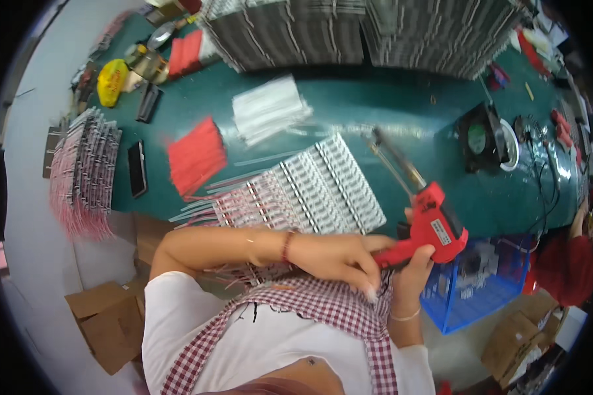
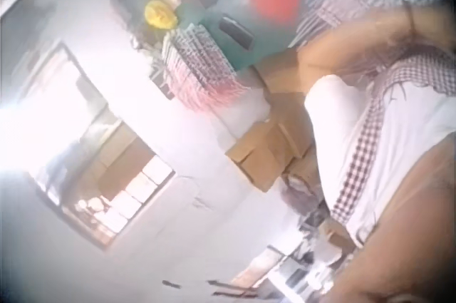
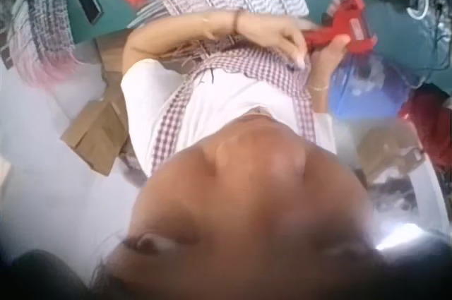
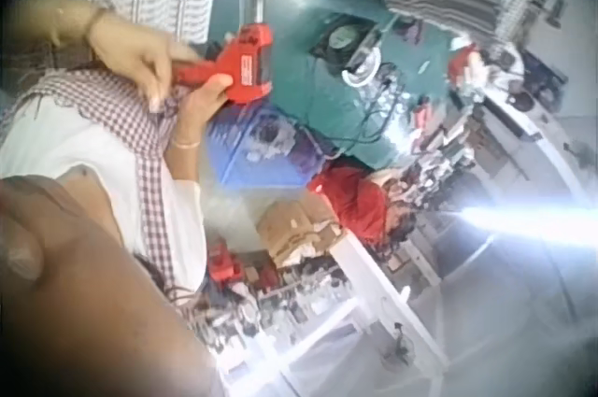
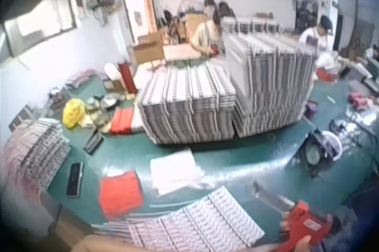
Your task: The person uses a soldering iron to attach red and white wires to a grid of electronic components on a green workbench. They repeatedly pick up individual wires, place them into slots on the component board, and apply heat with the soldering iron to secure them.
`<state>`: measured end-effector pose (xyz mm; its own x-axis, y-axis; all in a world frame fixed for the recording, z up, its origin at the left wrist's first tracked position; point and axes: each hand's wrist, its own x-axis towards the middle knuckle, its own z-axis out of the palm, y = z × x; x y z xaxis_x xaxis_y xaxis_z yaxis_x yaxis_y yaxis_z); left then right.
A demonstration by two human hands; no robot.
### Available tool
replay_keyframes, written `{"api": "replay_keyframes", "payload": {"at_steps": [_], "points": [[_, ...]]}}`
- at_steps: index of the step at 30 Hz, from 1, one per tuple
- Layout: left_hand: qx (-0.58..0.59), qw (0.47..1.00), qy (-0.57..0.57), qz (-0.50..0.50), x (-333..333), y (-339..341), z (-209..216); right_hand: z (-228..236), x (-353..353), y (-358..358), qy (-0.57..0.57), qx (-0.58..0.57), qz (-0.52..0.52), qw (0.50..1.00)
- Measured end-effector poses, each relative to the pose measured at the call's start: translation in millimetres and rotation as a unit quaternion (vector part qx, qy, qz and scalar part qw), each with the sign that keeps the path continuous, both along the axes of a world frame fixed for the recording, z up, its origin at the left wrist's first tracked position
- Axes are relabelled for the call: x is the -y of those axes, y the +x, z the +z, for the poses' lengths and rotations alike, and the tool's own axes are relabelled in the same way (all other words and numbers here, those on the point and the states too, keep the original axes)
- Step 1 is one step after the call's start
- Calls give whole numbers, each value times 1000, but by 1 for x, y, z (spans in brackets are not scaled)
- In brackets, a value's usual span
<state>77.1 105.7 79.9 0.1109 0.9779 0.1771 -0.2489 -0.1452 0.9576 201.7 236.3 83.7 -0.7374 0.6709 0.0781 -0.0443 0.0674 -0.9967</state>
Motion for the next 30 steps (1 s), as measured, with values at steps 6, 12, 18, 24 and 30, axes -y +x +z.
{"api": "replay_keyframes", "payload": {"at_steps": [6, 12, 18, 24, 30], "points": [[15, 989, -88, -115, -50, 24, 10, -28, -29, 58, -86, 81, -44, 992], [-132, 983, -101, -78, -46, 36, 39, -38, -43, 96, -94, 0, 53, 994], [-253, 962, -88, -49, -27, 28, 62, -83, -57, 145, -250, -44, -105, 961], [-164, 971, -153, -80, -13, 42, 50, -217, -120, 271, -406, 108, -354, 835], [-184, 955, -227, -43, -17, 20, 52, -100, -200, 294, 90, 3, -473, 877]]}}
